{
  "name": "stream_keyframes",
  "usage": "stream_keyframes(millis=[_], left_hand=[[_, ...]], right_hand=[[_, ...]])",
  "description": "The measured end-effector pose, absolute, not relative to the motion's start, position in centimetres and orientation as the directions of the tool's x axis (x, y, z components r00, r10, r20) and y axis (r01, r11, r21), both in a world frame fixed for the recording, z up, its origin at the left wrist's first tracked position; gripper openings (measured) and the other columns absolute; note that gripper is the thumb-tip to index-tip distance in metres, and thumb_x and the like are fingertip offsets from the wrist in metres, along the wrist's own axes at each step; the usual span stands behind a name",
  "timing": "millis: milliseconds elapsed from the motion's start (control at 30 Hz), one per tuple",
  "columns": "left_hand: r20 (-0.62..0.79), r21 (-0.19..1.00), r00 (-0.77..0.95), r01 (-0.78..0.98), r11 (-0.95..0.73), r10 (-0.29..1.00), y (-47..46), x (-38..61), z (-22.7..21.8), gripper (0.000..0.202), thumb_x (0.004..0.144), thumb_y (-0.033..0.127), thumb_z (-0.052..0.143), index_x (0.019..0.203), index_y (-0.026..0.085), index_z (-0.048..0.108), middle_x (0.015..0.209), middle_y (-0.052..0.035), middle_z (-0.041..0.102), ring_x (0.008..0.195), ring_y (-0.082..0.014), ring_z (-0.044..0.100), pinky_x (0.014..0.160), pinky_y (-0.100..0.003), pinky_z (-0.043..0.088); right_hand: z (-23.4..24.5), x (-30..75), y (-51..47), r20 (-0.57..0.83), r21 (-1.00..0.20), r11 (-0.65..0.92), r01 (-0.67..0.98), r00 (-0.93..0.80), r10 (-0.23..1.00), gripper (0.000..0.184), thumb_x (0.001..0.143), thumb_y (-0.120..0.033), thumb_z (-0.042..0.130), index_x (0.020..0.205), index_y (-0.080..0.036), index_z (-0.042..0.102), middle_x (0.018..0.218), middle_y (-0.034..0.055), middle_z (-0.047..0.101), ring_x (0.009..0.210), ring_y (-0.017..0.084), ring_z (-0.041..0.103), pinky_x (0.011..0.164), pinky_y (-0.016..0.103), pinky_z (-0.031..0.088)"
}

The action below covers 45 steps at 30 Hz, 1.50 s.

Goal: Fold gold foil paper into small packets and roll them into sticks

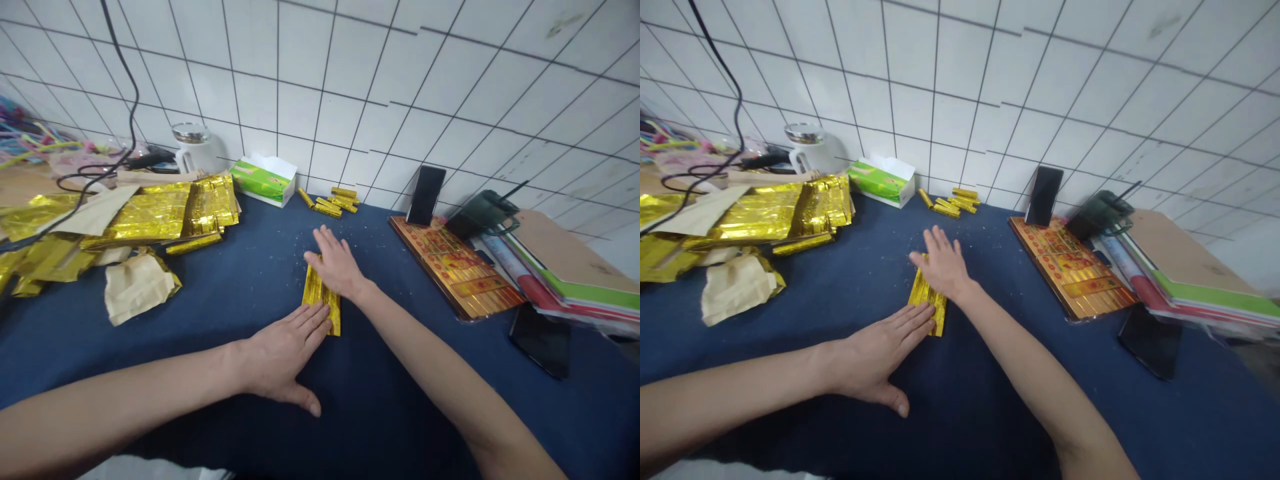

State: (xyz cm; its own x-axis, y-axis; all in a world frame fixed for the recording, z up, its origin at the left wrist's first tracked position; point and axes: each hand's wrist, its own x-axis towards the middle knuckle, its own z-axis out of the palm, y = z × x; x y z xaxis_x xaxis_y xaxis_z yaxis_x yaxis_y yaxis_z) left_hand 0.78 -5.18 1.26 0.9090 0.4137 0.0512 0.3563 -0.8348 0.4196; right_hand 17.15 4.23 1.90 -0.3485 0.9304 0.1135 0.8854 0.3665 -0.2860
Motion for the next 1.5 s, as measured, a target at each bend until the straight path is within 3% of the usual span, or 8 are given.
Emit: stream_keyframes(millis=[100,200,500,733,867,1067,1200,1500], left_hand=[[0.061,0.428,0.909,0.350,-0.833,0.413,-5.2,0.9,1.6,0.101,0.065,0.071,0.050,0.135,0.002,0.026,0.141,-0.0236,0.023,0.133,-0.0319,0.013,0.108,-0.043,0.015],[0.058,0.431,0.905,0.358,-0.828,0.422,-5.2,0.9,1.7,0.101,0.064,0.070,0.051,0.135,0.002,0.027,0.139,-0.0239,0.028,0.133,-0.0314,0.016,0.107,-0.043,0.016],[0.008,0.439,0.909,0.371,-0.818,0.417,-5.2,0.6,0.9,0.103,0.067,0.072,0.047,0.137,0.000,0.022,0.144,-0.0237,0.009,0.134,-0.0314,0.005,0.109,-0.043,0.009],[-0.006,0.450,0.908,0.377,-0.810,0.419,-5.1,0.6,1.7,0.100,0.067,0.072,0.047,0.135,0.001,0.027,0.143,-0.0232,0.013,0.133,-0.0322,0.009,0.108,-0.045,0.012],[-0.030,0.457,0.919,0.362,-0.812,0.393,-3.0,0.4,2.8,0.100,0.067,0.071,0.049,0.137,0.003,0.023,0.143,-0.0203,0.020,0.133,-0.0283,0.018,0.108,-0.039,0.017],[-0.003,0.415,0.961,0.251,-0.874,0.275,1.0,0.9,2.2,0.098,0.069,0.067,0.051,0.140,0.008,0.017,0.146,-0.0154,0.013,0.134,-0.0274,0.013,0.109,-0.040,0.009],[-0.016,0.404,0.964,0.247,-0.881,0.264,0.7,1.5,1.4,0.096,0.069,0.066,0.051,0.140,0.011,0.017,0.146,-0.0142,0.011,0.134,-0.0288,0.010,0.109,-0.044,0.004],[-0.024,0.485,0.971,0.220,-0.846,0.238,-2.7,0.8,1.5,0.102,0.065,0.069,0.053,0.141,0.011,0.015,0.146,-0.0130,0.012,0.134,-0.0301,0.010,0.109,-0.043,0.005]], right_hand=[[1.9,16.1,1.5,-0.003,-0.305,0.545,0.781,-0.573,0.819,0.072,0.086,-0.060,0.019,0.141,-0.013,0.016,0.148,0.0124,0.008,0.135,0.024,0.005,0.106,0.048,0.009],[1.4,15.7,1.1,-0.095,-0.314,0.585,0.747,-0.638,0.764,0.075,0.085,-0.062,0.016,0.141,-0.012,0.013,0.148,0.0131,0.005,0.135,0.024,0.002,0.107,0.047,0.005],[0.2,17.1,7.2,-0.065,-0.188,0.428,0.884,-0.446,0.893,0.075,0.084,-0.063,0.014,0.142,-0.015,0.010,0.148,0.0118,0.000,0.135,0.026,-0.002,0.104,0.055,0.000],[0.2,17.3,7.8,-0.042,-0.183,0.391,0.902,-0.404,0.914,0.076,0.084,-0.063,0.014,0.142,-0.015,0.012,0.149,0.0114,0.002,0.135,0.026,0.001,0.104,0.053,-0.001],[-0.1,17.3,7.8,-0.029,-0.186,0.394,0.900,-0.405,0.914,0.076,0.083,-0.064,0.014,0.141,-0.015,0.013,0.149,0.0111,0.003,0.135,0.025,0.000,0.105,0.053,0.001],[-0.2,17.4,8.1,-0.031,-0.183,0.383,0.905,-0.395,0.918,0.075,0.083,-0.063,0.018,0.141,-0.015,0.015,0.149,0.0118,0.007,0.135,0.025,0.003,0.104,0.053,0.003],[-0.1,17.4,7.9,-0.024,-0.188,0.400,0.897,-0.412,0.911,0.075,0.084,-0.063,0.017,0.141,-0.015,0.016,0.148,0.0125,0.007,0.135,0.026,0.003,0.104,0.053,0.003],[0.2,17.4,7.7,-0.026,-0.186,0.403,0.896,-0.414,0.910,0.075,0.084,-0.063,0.016,0.141,-0.015,0.016,0.148,0.0124,0.007,0.135,0.026,0.003,0.105,0.053,0.003]])
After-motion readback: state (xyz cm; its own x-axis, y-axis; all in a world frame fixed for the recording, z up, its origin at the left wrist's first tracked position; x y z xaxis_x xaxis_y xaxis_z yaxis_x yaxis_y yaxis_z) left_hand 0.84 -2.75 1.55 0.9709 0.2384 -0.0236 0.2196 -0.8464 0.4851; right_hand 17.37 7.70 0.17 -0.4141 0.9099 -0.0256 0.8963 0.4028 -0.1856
